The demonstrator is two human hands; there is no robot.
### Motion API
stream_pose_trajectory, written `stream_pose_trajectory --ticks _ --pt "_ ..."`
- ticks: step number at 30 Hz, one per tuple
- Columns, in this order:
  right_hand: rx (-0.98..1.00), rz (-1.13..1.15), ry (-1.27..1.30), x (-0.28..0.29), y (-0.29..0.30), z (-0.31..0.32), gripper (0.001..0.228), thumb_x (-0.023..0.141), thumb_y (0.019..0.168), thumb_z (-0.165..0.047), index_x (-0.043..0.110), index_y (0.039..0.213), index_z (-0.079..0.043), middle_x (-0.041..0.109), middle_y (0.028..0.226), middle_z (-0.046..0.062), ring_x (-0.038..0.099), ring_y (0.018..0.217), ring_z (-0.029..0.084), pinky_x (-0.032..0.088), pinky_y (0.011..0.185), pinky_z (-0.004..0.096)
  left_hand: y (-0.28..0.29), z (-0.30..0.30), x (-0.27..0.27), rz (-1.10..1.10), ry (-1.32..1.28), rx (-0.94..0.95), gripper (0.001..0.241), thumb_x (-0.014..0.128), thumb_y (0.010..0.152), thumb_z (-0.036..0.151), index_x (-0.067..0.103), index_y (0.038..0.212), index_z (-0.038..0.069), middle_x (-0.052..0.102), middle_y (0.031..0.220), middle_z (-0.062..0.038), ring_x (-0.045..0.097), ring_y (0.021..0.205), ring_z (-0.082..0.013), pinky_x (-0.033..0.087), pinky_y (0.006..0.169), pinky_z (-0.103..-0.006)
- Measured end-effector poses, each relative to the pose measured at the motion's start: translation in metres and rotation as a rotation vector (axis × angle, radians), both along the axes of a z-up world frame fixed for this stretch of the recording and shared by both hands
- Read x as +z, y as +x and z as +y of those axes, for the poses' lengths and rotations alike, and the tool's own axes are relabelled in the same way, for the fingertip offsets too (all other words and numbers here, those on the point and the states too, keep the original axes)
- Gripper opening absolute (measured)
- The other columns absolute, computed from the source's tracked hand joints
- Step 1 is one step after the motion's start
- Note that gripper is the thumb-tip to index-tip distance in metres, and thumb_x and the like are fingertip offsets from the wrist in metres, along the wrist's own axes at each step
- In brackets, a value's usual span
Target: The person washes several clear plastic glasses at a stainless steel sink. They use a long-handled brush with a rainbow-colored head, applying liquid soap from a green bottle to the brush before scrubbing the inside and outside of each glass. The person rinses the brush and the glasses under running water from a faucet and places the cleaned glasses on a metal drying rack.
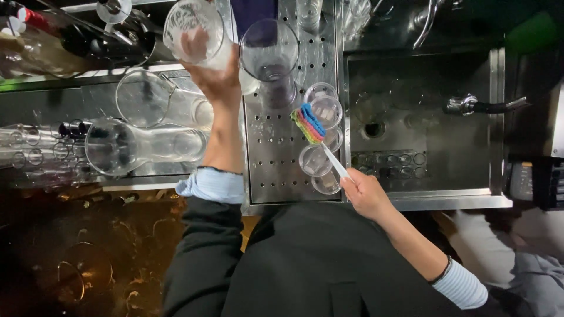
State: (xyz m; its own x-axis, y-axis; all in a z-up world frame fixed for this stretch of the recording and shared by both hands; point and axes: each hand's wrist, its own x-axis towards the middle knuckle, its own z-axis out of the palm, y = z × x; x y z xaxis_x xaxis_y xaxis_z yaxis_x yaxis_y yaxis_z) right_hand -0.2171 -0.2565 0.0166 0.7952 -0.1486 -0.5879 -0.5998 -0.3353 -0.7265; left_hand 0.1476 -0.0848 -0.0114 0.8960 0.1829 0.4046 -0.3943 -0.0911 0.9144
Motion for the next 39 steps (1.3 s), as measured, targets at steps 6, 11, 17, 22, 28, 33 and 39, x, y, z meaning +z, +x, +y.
stream_pose_trajectory --ticks 6,11,17,22,28,33,39 --pt "-0.086 0.041 0.036 0.006 0.003 -0.004 0.031 0.046 0.105 -0.029 0.050 0.079 -0.012 0.052 0.058 0.002 0.045 0.053 0.016 0.036 0.055 0.033 0.043 -0.012 -0.005 0.211 -0.381 -0.358 0.105 0.095 0.081 -0.011 0.025 0.151 0.022 0.030 0.147 -0.016 0.046 0.132 -0.0361 0.075 0.095 -0.0525" --pt "-0.145 0.032 0.073 0.002 0.002 -0.008 0.033 0.046 0.106 -0.027 0.044 0.076 -0.012 0.046 0.057 0.001 0.039 0.051 0.014 0.033 0.053 0.032 0.053 -0.028 0.023 -0.215 -0.099 -0.403 0.089 0.101 0.088 0.005 0.037 0.148 0.017 0.059 0.133 -0.013 0.060 0.123 -0.0268 0.047 0.114 -0.0387" --pt "-0.174 0.026 0.095 -0.004 0.003 -0.010 0.032 0.046 0.106 -0.026 0.046 0.078 -0.011 0.046 0.058 0.002 0.040 0.051 0.015 0.033 0.053 0.032 0.065 -0.027 -0.021 -0.154 -0.254 -0.567 0.112 0.103 0.073 -0.021 0.034 0.154 0.013 0.057 0.141 -0.014 0.060 0.131 -0.0288 0.043 0.124 -0.0430" --pt "-0.169 0.050 0.096 -0.003 0.007 -0.009 0.033 0.046 0.107 -0.027 0.045 0.078 -0.011 0.047 0.059 0.002 0.041 0.052 0.016 0.035 0.055 0.033 0.036 -0.026 -0.008 -0.171 -0.116 -0.390 0.095 0.099 0.075 0.005 0.039 0.149 0.010 0.060 0.137 -0.016 0.063 0.131 -0.0311 0.049 0.121 -0.0438" --pt "-0.151 0.063 0.077 0.004 0.008 -0.007 0.032 0.047 0.107 -0.028 0.048 0.080 -0.011 0.050 0.060 0.002 0.043 0.052 0.016 0.035 0.056 0.034 0.031 -0.015 -0.008 -0.171 0.015 -0.240 0.101 0.102 0.075 0.010 0.035 0.150 0.012 0.053 0.141 -0.013 0.059 0.131 -0.0286 0.049 0.119 -0.0401" --pt "-0.150 0.081 0.052 0.004 0.009 -0.007 0.033 0.048 0.107 -0.029 0.048 0.079 -0.011 0.051 0.060 0.002 0.043 0.053 0.016 0.035 0.057 0.033 0.033 -0.018 -0.019 -0.375 0.121 -0.207 0.107 0.098 0.081 0.027 0.023 0.157 0.020 0.049 0.148 -0.013 0.063 0.132 -0.0316 0.057 0.119 -0.0438" --pt "-0.132 0.087 0.053 -0.001 0.008 -0.009 0.030 0.047 0.107 -0.029 0.051 0.083 -0.011 0.051 0.059 0.002 0.043 0.052 0.016 0.035 0.054 0.034 0.019 -0.034 -0.015 -0.117 0.067 -0.296 0.102 0.094 0.069 0.009 0.032 0.151 0.011 0.065 0.128 -0.017 0.067 0.123 -0.0314 0.053 0.116 -0.0478"
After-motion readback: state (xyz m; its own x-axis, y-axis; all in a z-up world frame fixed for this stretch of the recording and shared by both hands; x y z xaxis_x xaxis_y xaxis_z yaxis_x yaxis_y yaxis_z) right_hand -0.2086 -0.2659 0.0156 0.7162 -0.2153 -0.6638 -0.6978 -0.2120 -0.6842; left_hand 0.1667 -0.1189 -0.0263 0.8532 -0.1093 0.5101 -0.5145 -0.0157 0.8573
